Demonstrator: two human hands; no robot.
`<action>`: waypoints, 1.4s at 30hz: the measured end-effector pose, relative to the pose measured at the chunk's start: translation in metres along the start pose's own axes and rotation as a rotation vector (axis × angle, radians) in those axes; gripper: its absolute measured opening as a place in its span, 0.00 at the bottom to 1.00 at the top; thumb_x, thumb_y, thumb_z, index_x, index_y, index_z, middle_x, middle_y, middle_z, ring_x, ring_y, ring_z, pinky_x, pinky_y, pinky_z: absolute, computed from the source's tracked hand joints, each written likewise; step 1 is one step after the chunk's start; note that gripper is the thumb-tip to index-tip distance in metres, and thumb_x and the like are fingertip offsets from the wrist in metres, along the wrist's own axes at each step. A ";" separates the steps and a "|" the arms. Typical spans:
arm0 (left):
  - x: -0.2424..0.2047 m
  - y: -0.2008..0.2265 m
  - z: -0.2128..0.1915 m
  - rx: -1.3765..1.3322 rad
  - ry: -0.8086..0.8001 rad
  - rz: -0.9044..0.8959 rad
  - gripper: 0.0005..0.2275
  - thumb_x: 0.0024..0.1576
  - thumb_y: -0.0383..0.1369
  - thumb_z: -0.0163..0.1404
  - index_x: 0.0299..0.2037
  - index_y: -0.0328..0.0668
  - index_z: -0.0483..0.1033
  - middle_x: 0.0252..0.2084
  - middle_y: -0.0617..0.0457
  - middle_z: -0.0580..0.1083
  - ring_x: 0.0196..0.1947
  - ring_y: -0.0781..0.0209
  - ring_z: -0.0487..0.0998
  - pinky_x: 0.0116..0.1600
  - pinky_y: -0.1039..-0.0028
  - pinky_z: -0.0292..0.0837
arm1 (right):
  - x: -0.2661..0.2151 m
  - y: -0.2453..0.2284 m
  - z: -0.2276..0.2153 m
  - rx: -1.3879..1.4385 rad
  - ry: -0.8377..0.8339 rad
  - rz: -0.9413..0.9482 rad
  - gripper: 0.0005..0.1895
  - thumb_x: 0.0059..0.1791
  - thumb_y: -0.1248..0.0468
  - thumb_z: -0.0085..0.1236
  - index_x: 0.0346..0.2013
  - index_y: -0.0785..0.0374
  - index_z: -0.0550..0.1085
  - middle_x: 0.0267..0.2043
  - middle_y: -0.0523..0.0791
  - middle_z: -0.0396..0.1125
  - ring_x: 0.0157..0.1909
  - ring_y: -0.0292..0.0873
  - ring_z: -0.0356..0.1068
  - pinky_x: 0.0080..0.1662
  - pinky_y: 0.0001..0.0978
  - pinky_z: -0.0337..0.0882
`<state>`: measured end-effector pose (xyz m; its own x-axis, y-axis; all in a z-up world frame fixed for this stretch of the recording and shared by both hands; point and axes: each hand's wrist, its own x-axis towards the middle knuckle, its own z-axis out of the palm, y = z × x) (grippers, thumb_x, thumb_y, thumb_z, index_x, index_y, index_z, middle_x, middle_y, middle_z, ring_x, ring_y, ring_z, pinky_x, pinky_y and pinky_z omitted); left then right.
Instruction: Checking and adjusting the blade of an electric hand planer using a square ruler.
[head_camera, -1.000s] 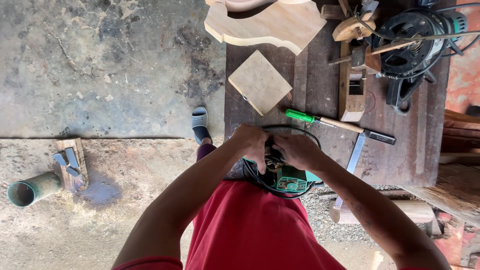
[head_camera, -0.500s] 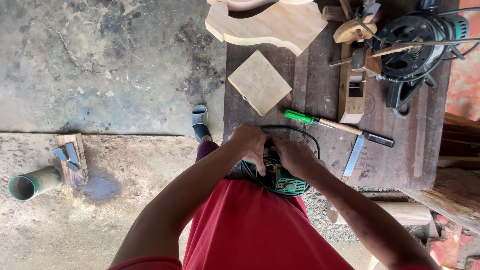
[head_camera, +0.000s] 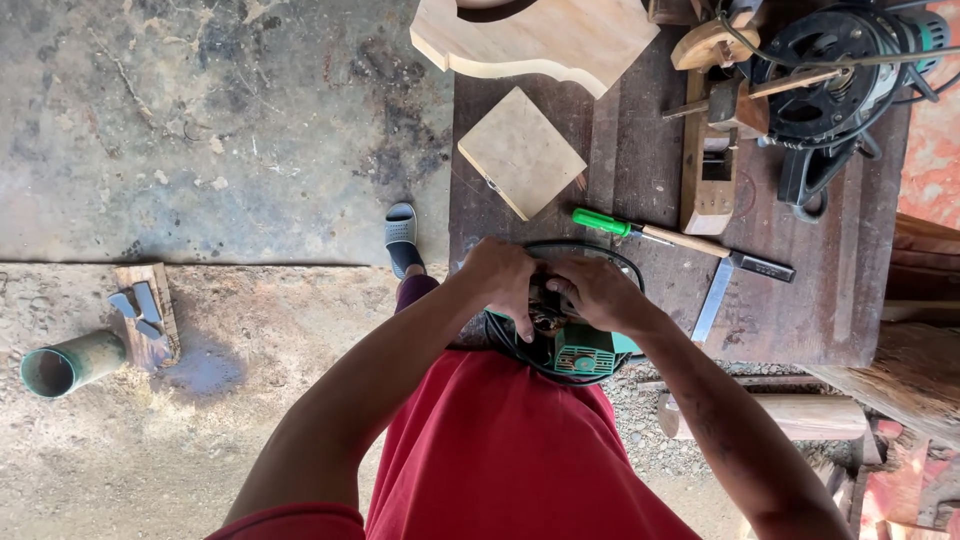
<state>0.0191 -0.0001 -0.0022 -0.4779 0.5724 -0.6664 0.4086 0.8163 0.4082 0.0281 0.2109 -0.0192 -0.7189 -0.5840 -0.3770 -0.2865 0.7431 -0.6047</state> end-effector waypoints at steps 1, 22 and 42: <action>-0.002 -0.001 -0.005 0.010 -0.035 -0.012 0.41 0.30 0.64 0.64 0.50 0.43 0.80 0.45 0.50 0.82 0.45 0.50 0.83 0.50 0.63 0.79 | 0.003 0.007 0.000 0.018 -0.003 -0.169 0.12 0.52 0.59 0.55 0.46 0.63 0.74 0.40 0.52 0.74 0.41 0.56 0.76 0.44 0.49 0.76; -0.014 0.004 0.006 -0.009 0.017 -0.036 0.40 0.32 0.67 0.62 0.45 0.40 0.82 0.42 0.48 0.81 0.45 0.48 0.83 0.51 0.61 0.77 | 0.002 0.005 0.008 -0.006 -0.058 -0.082 0.14 0.54 0.57 0.52 0.50 0.62 0.73 0.39 0.54 0.74 0.41 0.58 0.76 0.44 0.50 0.75; -0.007 0.000 0.014 0.006 0.057 -0.014 0.45 0.30 0.68 0.62 0.53 0.43 0.76 0.42 0.47 0.81 0.44 0.47 0.83 0.50 0.60 0.77 | 0.011 0.017 0.018 0.029 -0.032 -0.278 0.12 0.53 0.60 0.55 0.45 0.65 0.75 0.42 0.53 0.73 0.46 0.57 0.73 0.49 0.48 0.73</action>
<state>0.0332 -0.0050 -0.0066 -0.5275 0.5643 -0.6351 0.4060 0.8241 0.3950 0.0269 0.2108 -0.0461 -0.5948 -0.7746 -0.2149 -0.4517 0.5432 -0.7078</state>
